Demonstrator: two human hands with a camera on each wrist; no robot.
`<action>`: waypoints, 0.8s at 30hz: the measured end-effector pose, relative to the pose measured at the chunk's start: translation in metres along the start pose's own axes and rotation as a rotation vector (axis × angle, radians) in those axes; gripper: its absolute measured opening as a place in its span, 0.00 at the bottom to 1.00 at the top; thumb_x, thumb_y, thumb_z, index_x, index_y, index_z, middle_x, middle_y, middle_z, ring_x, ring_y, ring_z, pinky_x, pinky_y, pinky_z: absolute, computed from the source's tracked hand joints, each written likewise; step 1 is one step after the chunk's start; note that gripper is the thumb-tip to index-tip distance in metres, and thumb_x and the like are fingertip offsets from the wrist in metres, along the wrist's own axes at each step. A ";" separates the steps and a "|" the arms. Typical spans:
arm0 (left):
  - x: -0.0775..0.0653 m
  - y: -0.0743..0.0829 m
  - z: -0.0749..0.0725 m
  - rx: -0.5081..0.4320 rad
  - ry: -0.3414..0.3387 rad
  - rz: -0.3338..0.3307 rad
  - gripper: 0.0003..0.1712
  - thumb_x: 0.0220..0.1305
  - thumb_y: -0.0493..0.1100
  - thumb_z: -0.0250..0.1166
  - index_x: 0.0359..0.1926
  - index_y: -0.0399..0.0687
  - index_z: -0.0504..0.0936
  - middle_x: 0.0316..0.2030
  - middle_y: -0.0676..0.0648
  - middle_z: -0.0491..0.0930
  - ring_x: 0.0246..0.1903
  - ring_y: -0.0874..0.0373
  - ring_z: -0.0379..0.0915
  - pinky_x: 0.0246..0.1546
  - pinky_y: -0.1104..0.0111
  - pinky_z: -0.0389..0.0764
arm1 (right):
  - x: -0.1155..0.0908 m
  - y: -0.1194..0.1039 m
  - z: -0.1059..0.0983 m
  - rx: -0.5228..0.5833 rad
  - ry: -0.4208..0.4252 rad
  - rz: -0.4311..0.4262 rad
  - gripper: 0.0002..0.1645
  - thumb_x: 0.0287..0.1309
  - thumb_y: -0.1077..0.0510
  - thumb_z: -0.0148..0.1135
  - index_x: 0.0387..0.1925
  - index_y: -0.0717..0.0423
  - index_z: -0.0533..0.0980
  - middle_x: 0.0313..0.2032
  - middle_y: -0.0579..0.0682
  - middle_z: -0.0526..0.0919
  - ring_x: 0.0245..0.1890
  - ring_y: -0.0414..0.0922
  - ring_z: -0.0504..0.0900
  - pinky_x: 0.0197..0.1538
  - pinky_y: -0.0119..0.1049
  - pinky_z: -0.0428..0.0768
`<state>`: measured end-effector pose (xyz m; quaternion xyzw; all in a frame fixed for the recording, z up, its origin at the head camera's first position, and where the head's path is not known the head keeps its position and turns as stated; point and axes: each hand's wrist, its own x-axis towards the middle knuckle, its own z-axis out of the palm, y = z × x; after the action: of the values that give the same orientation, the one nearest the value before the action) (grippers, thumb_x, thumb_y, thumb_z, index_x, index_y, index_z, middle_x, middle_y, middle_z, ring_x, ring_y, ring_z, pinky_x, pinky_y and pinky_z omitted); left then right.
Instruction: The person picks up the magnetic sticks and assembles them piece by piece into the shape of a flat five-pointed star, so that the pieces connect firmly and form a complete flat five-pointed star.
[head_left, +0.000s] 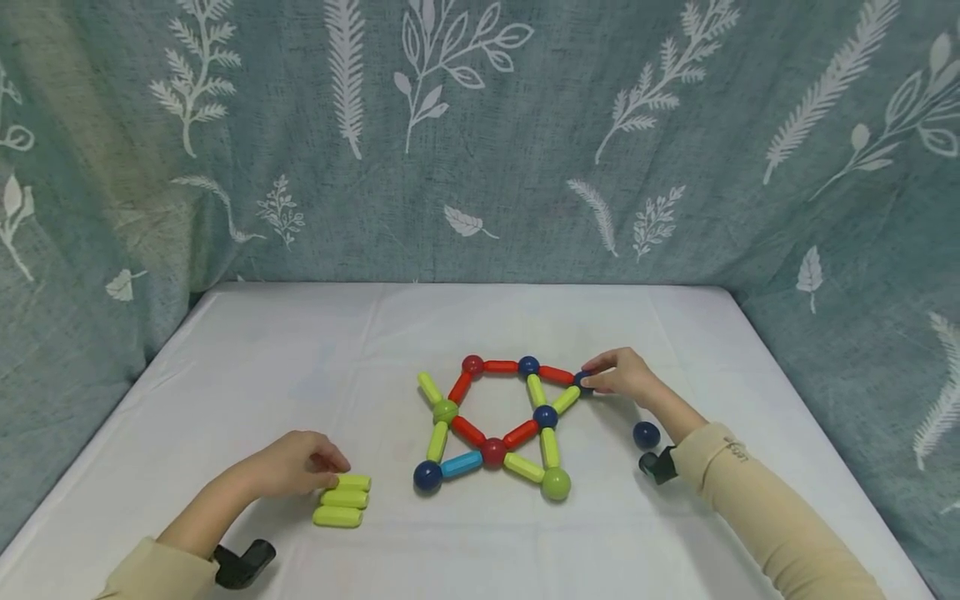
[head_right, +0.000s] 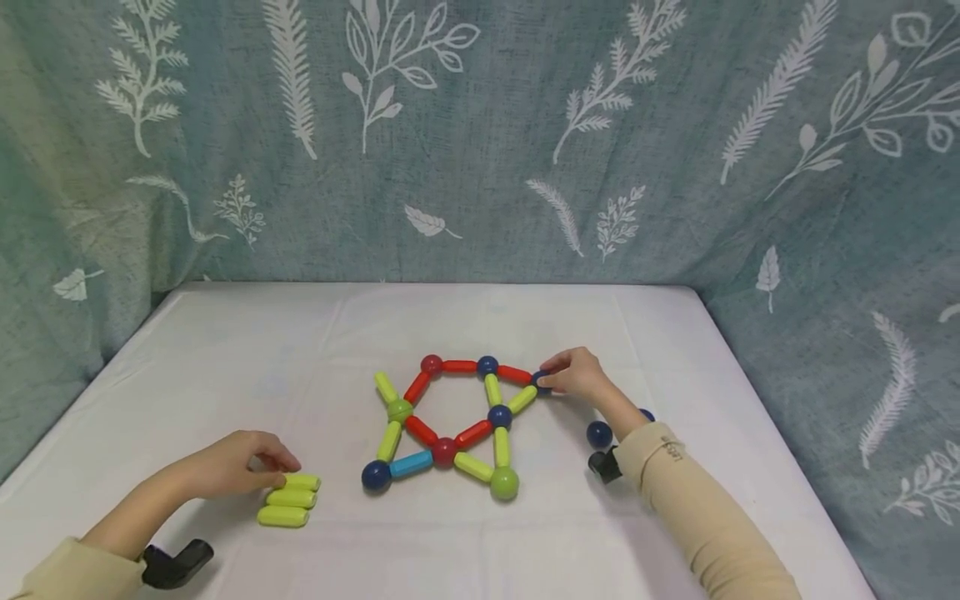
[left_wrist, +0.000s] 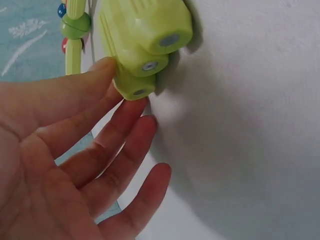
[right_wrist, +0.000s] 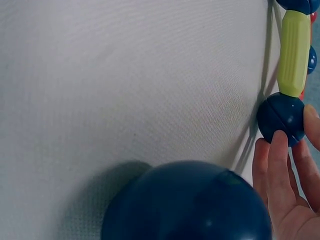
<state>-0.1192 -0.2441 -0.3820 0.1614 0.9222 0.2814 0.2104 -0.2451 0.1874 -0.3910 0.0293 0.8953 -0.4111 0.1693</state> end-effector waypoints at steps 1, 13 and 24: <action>0.000 0.000 0.001 0.003 0.001 -0.001 0.08 0.52 0.36 0.66 0.36 0.40 0.81 0.33 0.52 0.78 0.35 0.55 0.73 0.36 0.62 0.75 | 0.000 0.000 0.000 -0.002 0.000 0.000 0.19 0.52 0.62 0.64 0.47 0.65 0.76 0.48 0.62 0.75 0.36 0.46 0.79 0.40 0.33 0.79; 0.002 0.003 -0.006 0.084 0.053 0.067 0.06 0.52 0.31 0.65 0.33 0.41 0.80 0.29 0.53 0.76 0.32 0.58 0.72 0.33 0.64 0.76 | 0.001 0.002 0.004 0.002 0.007 0.007 0.19 0.52 0.62 0.64 0.47 0.64 0.76 0.49 0.62 0.74 0.37 0.46 0.79 0.39 0.33 0.79; 0.077 0.039 -0.039 0.093 0.222 0.011 0.10 0.60 0.33 0.59 0.43 0.32 0.79 0.35 0.42 0.80 0.36 0.51 0.75 0.37 0.61 0.76 | 0.002 0.001 0.001 0.006 0.004 0.020 0.20 0.52 0.61 0.64 0.48 0.63 0.76 0.50 0.62 0.74 0.36 0.45 0.79 0.39 0.33 0.79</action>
<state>-0.1967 -0.1990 -0.3522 0.1436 0.9510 0.2557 0.0978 -0.2462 0.1872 -0.3927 0.0395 0.8940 -0.4119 0.1717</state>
